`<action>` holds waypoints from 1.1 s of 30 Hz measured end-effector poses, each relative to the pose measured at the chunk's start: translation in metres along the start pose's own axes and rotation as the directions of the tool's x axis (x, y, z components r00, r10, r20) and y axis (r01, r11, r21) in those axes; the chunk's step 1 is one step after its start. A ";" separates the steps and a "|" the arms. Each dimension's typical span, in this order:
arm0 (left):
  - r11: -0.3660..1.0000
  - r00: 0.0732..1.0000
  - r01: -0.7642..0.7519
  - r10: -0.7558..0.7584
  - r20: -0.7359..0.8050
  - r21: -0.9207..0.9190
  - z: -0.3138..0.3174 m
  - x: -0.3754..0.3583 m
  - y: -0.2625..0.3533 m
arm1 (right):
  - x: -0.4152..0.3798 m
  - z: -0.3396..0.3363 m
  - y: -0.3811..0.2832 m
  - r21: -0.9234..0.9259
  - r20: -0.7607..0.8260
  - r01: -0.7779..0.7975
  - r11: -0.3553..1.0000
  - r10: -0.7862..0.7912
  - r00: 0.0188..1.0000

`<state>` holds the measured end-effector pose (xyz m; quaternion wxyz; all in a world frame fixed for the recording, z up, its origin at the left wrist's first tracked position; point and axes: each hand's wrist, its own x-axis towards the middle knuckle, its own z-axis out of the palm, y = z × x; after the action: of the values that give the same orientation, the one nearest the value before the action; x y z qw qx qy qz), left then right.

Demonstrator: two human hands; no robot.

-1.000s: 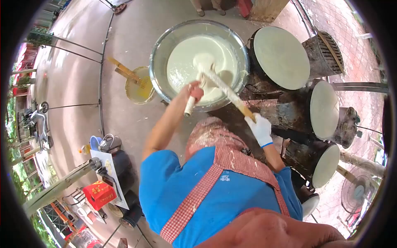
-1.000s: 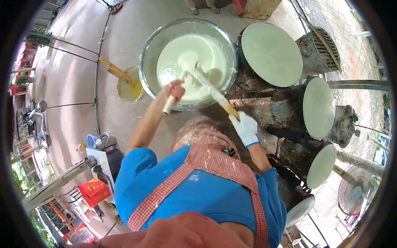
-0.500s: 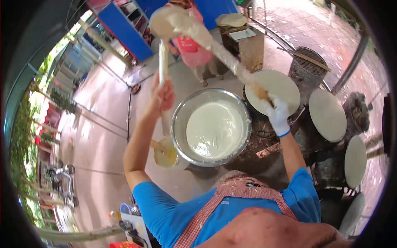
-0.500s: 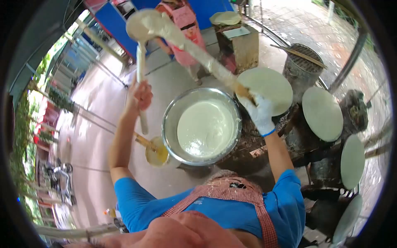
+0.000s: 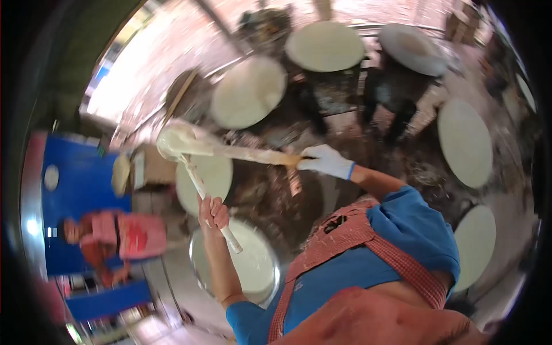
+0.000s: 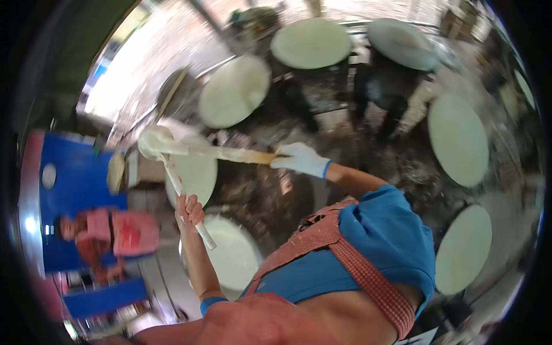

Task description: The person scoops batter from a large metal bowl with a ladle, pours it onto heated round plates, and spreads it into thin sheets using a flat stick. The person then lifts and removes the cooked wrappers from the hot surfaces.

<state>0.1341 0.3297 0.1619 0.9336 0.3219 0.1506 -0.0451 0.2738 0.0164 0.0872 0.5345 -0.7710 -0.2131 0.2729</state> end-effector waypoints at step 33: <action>-0.395 0.681 -0.713 -0.193 0.706 0.580 0.415 0.678 -0.513 | -0.083 -0.447 0.245 0.542 -0.818 0.313 0.780 0.575 -0.015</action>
<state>0.7898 -0.3212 -0.0398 0.2402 0.9153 -0.3223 0.0264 0.5099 -0.4347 -0.0022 0.6998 -0.5297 0.4094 -0.2492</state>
